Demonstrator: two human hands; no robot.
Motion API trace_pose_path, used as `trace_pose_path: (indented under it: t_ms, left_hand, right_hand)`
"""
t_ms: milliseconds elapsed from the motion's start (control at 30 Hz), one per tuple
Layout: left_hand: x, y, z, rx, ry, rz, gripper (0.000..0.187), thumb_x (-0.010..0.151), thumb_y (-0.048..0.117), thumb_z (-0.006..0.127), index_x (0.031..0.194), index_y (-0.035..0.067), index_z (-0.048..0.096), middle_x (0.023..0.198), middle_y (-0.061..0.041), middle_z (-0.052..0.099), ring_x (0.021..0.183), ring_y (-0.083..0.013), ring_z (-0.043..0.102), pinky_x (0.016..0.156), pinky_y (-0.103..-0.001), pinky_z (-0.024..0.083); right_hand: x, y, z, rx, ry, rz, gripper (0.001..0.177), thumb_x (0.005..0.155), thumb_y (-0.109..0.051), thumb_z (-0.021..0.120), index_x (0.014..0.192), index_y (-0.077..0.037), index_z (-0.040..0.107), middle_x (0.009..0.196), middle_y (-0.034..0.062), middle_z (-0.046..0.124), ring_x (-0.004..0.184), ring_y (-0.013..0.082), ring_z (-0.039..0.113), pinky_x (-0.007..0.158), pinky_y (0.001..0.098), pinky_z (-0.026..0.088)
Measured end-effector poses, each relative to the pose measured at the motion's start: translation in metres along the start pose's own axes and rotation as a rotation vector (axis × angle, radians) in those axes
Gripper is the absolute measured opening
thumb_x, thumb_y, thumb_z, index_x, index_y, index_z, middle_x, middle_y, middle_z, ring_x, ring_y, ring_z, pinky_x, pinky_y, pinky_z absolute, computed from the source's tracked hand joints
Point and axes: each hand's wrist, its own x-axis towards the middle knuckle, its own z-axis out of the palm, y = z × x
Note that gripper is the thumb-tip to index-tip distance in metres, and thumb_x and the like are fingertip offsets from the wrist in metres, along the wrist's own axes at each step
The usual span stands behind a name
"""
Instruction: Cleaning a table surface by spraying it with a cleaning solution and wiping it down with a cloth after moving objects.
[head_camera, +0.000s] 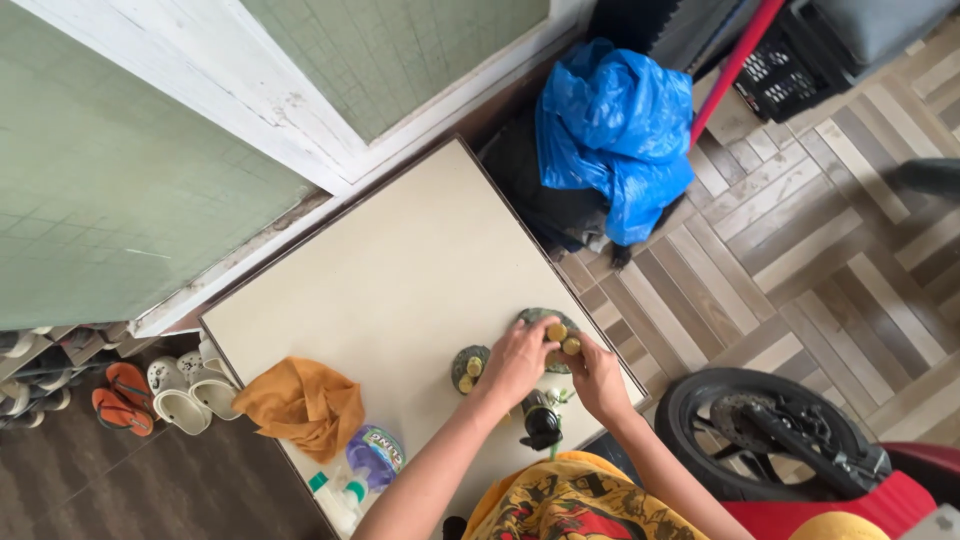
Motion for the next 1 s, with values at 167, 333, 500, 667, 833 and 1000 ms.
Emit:
trace_pose_path:
  t_ms: [167, 333, 500, 667, 833, 1000]
  left_hand:
    - [0.022, -0.012, -0.055, -0.160, 0.085, -0.086, 0.040, 0.107, 0.031, 0.048, 0.145, 0.018, 0.047, 0.110, -0.023, 0.070, 0.105, -0.0450, 0.070, 0.091, -0.057, 0.056]
    - [0.061, -0.033, -0.120, -0.175, 0.239, -0.053, 0.041, 0.106, 0.021, 0.050, 0.145, 0.008, 0.049, 0.116, -0.028, 0.070, 0.106, -0.0488, 0.069, 0.093, -0.059, 0.053]
    - [0.117, -0.103, -0.146, -0.091, 0.396, -0.002, 0.039, 0.105, 0.022, 0.052, 0.142, 0.012, 0.052, 0.115, -0.023, 0.073, 0.110, -0.0410, 0.070, 0.104, -0.053, 0.049]
    - [0.133, -0.104, -0.189, 0.000, 0.425, -0.075, 0.040, 0.103, 0.007, 0.053, 0.143, 0.013, 0.052, 0.122, -0.020, 0.073, 0.118, -0.0324, 0.069, 0.123, -0.056, 0.023]
    - [0.151, -0.118, -0.196, -0.019, 0.439, -0.142, 0.042, 0.102, -0.002, 0.053, 0.142, 0.011, 0.051, 0.122, -0.023, 0.072, 0.116, -0.0302, 0.072, 0.126, -0.055, 0.014]
    - [0.168, -0.127, -0.200, -0.042, 0.425, -0.191, 0.038, 0.105, 0.006, 0.050, 0.143, 0.010, 0.051, 0.121, -0.017, 0.074, 0.115, -0.0284, 0.072, 0.126, -0.055, 0.011]
  right_hand:
    - [0.064, -0.044, 0.008, 0.036, 0.002, -0.116, 0.031, 0.087, -0.011, 0.076, 0.118, -0.013, 0.072, 0.084, 0.0150, 0.075, 0.081, 0.0370, 0.074, 0.072, 0.0460, 0.058]
    - [0.145, -0.082, 0.033, 0.072, 0.027, -0.231, 0.032, 0.088, -0.007, 0.076, 0.119, -0.005, 0.072, 0.087, 0.0220, 0.074, 0.084, 0.0445, 0.072, 0.073, 0.0508, 0.057]
    - [0.220, -0.103, 0.074, 0.136, 0.078, -0.353, 0.034, 0.088, -0.008, 0.077, 0.121, -0.004, 0.070, 0.089, 0.0211, 0.074, 0.089, 0.0435, 0.072, 0.074, 0.0506, 0.056]
    - [0.267, -0.118, 0.102, 0.142, 0.074, -0.354, 0.034, 0.089, -0.007, 0.077, 0.122, -0.004, 0.070, 0.094, 0.0210, 0.075, 0.093, 0.0423, 0.072, 0.077, 0.0489, 0.058]
    - [0.288, -0.129, 0.115, 0.113, 0.065, -0.322, 0.032, 0.091, -0.009, 0.076, 0.122, -0.004, 0.068, 0.097, 0.0207, 0.075, 0.095, 0.0411, 0.072, 0.079, 0.0493, 0.059]
    - [0.304, -0.124, 0.120, 0.055, 0.037, -0.268, 0.033, 0.092, -0.016, 0.076, 0.123, -0.011, 0.067, 0.096, 0.0166, 0.076, 0.096, 0.0395, 0.072, 0.077, 0.0509, 0.058]
